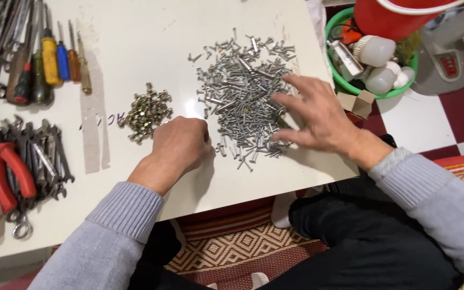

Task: A person is manually sorting through a large pile of screws on a white board, picking out specific ones and creating a separate pile.

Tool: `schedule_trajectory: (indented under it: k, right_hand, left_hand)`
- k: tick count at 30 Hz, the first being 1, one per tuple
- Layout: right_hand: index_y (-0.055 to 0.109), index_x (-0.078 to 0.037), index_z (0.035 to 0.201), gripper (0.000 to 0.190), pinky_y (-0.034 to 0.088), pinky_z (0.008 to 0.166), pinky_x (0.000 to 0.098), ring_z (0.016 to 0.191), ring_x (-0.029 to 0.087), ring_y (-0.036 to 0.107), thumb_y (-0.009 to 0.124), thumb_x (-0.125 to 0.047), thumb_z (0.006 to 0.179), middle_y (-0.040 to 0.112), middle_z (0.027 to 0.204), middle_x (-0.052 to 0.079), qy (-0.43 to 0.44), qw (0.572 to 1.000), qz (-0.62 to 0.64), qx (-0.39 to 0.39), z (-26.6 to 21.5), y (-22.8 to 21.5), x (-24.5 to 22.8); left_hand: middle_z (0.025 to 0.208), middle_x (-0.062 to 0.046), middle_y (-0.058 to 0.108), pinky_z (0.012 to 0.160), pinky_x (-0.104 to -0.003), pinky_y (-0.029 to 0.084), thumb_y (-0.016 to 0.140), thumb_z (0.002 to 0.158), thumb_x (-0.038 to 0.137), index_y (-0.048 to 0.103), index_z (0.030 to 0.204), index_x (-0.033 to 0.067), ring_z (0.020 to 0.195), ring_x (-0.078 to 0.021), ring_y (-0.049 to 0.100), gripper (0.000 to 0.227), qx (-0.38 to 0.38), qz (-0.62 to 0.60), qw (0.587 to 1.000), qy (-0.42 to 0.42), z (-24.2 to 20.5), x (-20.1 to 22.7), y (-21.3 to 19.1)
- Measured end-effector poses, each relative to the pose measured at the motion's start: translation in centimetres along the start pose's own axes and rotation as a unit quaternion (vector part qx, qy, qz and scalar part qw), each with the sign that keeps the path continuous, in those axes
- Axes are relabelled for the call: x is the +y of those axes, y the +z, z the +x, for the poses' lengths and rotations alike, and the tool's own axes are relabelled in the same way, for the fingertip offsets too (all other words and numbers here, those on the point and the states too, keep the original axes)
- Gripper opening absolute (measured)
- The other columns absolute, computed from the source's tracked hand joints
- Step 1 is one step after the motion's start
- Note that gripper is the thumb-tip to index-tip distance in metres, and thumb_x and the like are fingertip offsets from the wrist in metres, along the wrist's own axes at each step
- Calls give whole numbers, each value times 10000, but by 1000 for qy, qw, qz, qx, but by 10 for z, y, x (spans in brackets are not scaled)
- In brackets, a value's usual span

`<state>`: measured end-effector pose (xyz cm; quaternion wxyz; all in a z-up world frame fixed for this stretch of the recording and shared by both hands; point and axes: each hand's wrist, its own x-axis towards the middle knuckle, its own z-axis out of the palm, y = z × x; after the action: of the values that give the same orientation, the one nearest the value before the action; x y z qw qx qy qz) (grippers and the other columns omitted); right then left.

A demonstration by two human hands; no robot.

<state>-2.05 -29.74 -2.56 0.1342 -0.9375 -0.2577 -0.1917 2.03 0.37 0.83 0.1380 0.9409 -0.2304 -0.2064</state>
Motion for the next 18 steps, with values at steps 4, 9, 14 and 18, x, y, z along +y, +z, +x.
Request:
schedule_trajectory:
  k: [4, 9, 14, 18]
  right_hand:
    - [598, -277, 1402, 757, 374, 1104, 474, 1362, 344, 482, 525, -802, 862, 490, 1493, 163, -113, 993, -46, 4, -5, 21, -30]
    - [588, -287, 1394, 627, 246, 1208, 496, 1420, 307, 426, 419, -718, 972, 490, 1514, 133, -182, 982, -42, -6, 4, 39, -68]
    - [629, -289, 1332, 620, 299, 1205, 510, 1363, 281, 521, 353, -716, 977, 578, 1429, 101, -217, 976, -23, -13, 17, 53, -76]
    - [664, -275, 1272, 609, 320, 1183, 525, 1305, 277, 553, 369, -723, 984, 632, 1345, 99, -196, 979, -50, -6, 19, 56, -59]
  left_hand:
    - [839, -211, 755, 735, -529, 613, 750, 783, 72, 804, 950, 70, 860, -413, 756, 175, -43, 37, 998, -7, -1, -9, 2]
    - [831, -237, 756, 745, -552, 608, 754, 781, 66, 812, 915, 52, 862, -433, 754, 146, -69, 53, 996, -15, -6, -7, -9]
    - [803, -220, 753, 724, -568, 604, 801, 774, 93, 809, 941, 55, 833, -420, 758, 171, -59, 48, 997, -16, 0, -20, 4]
    - [819, -216, 757, 775, -569, 605, 757, 810, 55, 798, 966, 48, 852, -414, 757, 162, -11, -19, 1000, -9, -1, -21, 13]
